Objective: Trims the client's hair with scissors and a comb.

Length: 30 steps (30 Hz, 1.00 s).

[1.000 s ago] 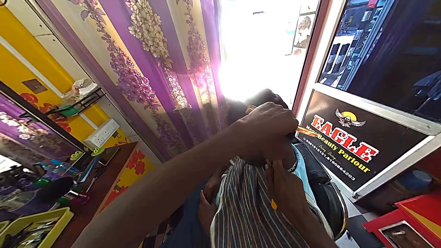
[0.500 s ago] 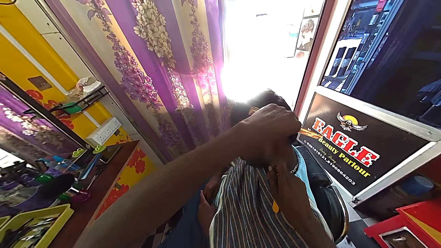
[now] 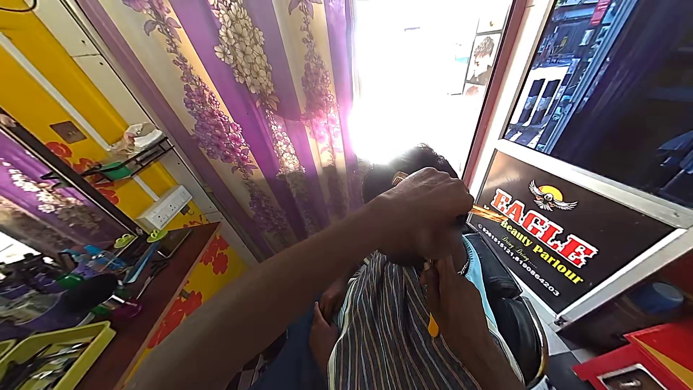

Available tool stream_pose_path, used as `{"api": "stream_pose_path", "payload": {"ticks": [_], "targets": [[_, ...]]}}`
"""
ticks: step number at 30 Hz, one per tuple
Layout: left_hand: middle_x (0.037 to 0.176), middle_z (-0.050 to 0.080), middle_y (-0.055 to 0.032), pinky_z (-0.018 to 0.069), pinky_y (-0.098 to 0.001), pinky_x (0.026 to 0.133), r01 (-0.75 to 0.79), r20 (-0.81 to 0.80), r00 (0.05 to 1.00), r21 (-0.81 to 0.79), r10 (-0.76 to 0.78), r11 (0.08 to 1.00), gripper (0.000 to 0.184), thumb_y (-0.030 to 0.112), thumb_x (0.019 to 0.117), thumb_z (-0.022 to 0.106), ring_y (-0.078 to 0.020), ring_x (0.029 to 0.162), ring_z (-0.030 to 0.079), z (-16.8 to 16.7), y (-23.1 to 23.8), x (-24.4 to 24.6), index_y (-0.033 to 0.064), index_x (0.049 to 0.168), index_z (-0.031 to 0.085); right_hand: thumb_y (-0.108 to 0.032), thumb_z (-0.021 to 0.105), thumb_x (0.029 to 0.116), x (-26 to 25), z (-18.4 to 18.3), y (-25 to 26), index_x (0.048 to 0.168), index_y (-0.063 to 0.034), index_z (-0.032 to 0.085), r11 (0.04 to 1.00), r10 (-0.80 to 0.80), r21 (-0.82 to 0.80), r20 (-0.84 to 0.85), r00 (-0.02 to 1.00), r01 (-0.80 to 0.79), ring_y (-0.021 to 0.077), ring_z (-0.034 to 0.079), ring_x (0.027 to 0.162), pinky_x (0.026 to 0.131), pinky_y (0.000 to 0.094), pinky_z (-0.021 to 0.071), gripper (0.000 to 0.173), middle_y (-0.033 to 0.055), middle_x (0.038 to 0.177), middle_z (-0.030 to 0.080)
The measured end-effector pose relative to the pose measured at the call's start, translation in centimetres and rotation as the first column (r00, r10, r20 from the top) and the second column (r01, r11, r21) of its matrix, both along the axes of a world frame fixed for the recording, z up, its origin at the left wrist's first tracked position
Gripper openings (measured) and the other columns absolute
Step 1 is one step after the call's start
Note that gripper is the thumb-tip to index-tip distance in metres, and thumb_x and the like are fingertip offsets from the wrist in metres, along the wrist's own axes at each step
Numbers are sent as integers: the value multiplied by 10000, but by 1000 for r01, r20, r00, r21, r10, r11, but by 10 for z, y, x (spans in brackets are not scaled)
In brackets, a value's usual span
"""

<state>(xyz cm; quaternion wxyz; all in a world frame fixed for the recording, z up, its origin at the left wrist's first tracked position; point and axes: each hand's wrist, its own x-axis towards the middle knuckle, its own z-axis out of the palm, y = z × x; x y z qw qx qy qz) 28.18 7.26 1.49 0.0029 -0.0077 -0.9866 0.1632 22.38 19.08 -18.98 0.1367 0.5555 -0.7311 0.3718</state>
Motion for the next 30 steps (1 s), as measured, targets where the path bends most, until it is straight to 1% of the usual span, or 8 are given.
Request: {"api": "stream_pose_path", "payload": {"ticks": [8,12,16,20,24,26,28,30], "targets": [[963,668,-100,522,-466,692,-2,-1,1000,-2,2,1000,95,62,972,611,-283,858,668,1,1,0,59,902,674,-274,449,1048,-1,1,-3,1167,-66,605,1000,13,-14,-10,1000,-13,189,646,535,459,388,527,285,-15,667,636],[974,674,-107,524,-475,702,-10,3,1000,10,10,1000,117,61,985,589,-292,865,671,1,2,-1,52,910,678,-273,458,1046,-2,1,-4,1164,-74,609,999,32,31,-20,999,-31,203,647,535,468,396,529,277,-4,657,632],[970,673,-99,524,-471,692,-13,-2,1000,4,13,1000,97,67,973,616,-284,854,669,1,2,0,61,898,677,-260,451,1042,-3,1,-4,1152,-70,603,999,29,-22,-9,1000,-29,190,651,549,466,388,531,268,-13,679,641],[962,671,-94,520,-463,689,-9,-3,1000,-3,9,1000,88,72,965,628,-278,848,667,0,1,-1,66,893,677,-284,440,1049,-1,0,-4,1182,-73,604,999,29,34,-14,999,-28,202,638,526,455,401,517,299,-12,646,619],[981,669,-80,525,-460,702,19,-24,1000,32,-19,999,99,122,969,649,-261,863,666,-1,-4,3,82,893,698,-285,422,1057,-4,0,3,1181,-90,604,998,59,-16,74,996,-58,156,636,543,469,381,535,294,-40,703,647],[1021,674,-64,558,-456,757,93,-182,981,106,-72,990,153,212,998,647,-233,907,676,2,-14,12,100,921,718,-309,414,1078,-9,4,15,1225,-106,586,992,114,-72,178,977,-103,112,641,565,484,350,555,304,-67,765,674],[1022,681,-58,573,-394,818,194,-457,884,170,-97,966,164,183,1031,585,-194,942,679,5,-25,29,86,1029,718,-312,424,1097,-14,9,34,1299,-113,547,968,230,-172,328,917,-181,86,657,603,496,311,575,309,-70,848,705],[1009,688,-55,584,-356,762,183,-652,757,255,29,949,194,159,1074,502,-162,879,688,5,-25,54,65,1163,646,-300,436,1103,-22,11,57,1335,-111,506,931,342,-278,434,834,-237,114,669,614,489,311,589,307,-29,893,712]]}}
